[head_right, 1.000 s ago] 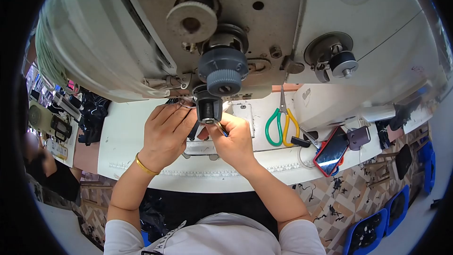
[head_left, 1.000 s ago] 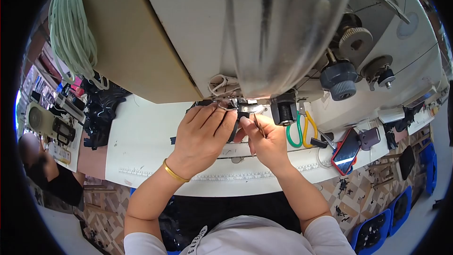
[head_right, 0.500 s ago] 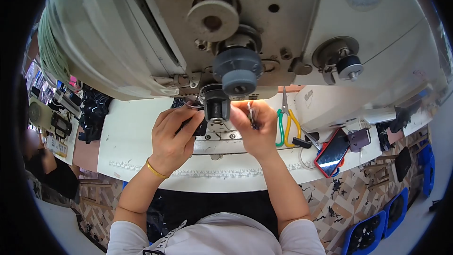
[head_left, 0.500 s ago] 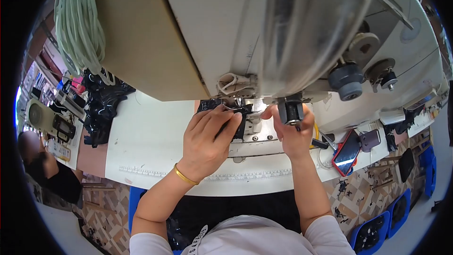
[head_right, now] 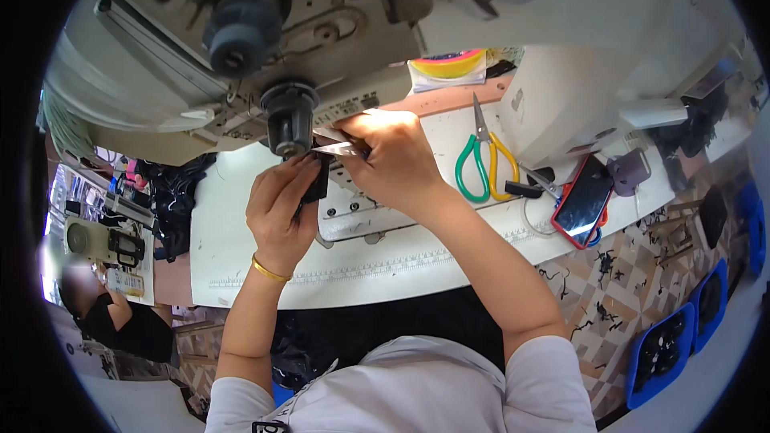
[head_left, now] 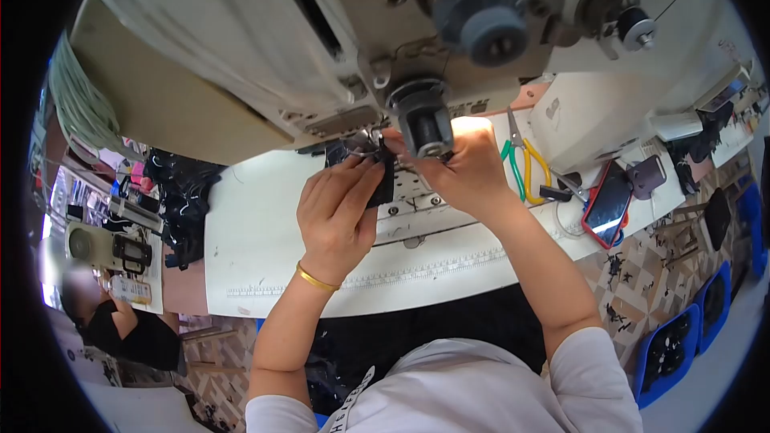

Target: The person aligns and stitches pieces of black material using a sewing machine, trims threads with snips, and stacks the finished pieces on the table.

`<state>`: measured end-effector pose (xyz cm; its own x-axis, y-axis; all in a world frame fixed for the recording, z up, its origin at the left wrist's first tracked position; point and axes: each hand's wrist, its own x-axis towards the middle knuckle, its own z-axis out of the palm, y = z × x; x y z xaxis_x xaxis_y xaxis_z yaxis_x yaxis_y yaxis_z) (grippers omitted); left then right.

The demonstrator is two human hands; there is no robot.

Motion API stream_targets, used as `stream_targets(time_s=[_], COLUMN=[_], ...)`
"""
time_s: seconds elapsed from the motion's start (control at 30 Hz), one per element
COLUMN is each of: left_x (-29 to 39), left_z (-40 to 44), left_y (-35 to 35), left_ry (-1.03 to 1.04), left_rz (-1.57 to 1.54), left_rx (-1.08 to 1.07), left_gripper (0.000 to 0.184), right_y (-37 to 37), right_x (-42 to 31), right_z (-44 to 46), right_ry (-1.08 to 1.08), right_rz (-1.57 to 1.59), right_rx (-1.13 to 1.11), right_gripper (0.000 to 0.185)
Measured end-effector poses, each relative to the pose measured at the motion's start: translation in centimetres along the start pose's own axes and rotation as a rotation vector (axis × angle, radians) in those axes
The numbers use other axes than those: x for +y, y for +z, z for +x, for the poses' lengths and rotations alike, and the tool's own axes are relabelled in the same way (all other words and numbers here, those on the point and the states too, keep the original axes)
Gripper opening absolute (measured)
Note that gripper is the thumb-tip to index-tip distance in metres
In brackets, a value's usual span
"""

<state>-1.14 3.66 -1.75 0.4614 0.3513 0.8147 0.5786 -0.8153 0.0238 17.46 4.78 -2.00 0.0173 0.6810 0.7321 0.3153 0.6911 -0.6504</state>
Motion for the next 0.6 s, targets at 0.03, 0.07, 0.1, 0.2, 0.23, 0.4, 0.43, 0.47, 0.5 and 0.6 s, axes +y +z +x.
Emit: stream_targets(time_s=[0.03, 0.07, 0.1, 0.2, 0.23, 0.4, 0.43, 0.47, 0.5, 0.6], left_x=[0.0, 0.1, 0.1, 0.8, 0.9, 0.8, 0.6, 0.5, 0.5, 1.3], left_z=[0.2, 0.2, 0.2, 0.3, 0.5, 0.8, 0.7, 0.6, 0.4, 1.0], left_y=[0.0, -0.1, -0.3, -0.7, -0.6, -1.1, -1.2, -1.2, -1.3, -1.6], left_ry=[0.001, -0.001, -0.003, 0.024, 0.036, 0.064, 0.056, 0.049, 0.044, 0.056], left_rz=[0.000, 0.001, 0.002, 0.083, 0.116, 0.117, 0.085, 0.053, 0.018, 0.108], left_rx=[-0.003, -0.010, -0.019, -0.067, -0.073, -0.053, -0.034, -0.019, -0.010, -0.062], left_gripper=[0.048, 0.048, 0.047, 0.041, 0.039, 0.033, 0.033, 0.032, 0.032, 0.029], right_y=[0.0, -0.7, -1.7, -2.7, -2.8, -1.8, -2.1, -2.3, -2.3, -2.3], right_x=[0.0, -0.3, -1.0, -2.1, -2.1, -0.3, -0.4, -0.7, -1.0, -1.4], right_z=[0.1, 0.1, 0.1, -0.7, -0.7, -1.0, -1.0, -0.9, -1.0, -0.8], right_ry=[-0.004, 0.025, 0.055, -0.122, -0.233, -0.483, -0.486, -0.487, -0.481, -0.502], right_rz=[0.071, 0.003, -0.064, -0.277, -0.352, -0.545, -0.583, -0.622, -0.659, -0.685], right_rx=[0.021, -0.004, -0.028, -0.039, -0.034, -0.091, -0.126, -0.158, -0.188, -0.181], right_gripper=[0.024, 0.023, 0.022, 0.021, 0.021, 0.044, 0.043, 0.042, 0.041, 0.020])
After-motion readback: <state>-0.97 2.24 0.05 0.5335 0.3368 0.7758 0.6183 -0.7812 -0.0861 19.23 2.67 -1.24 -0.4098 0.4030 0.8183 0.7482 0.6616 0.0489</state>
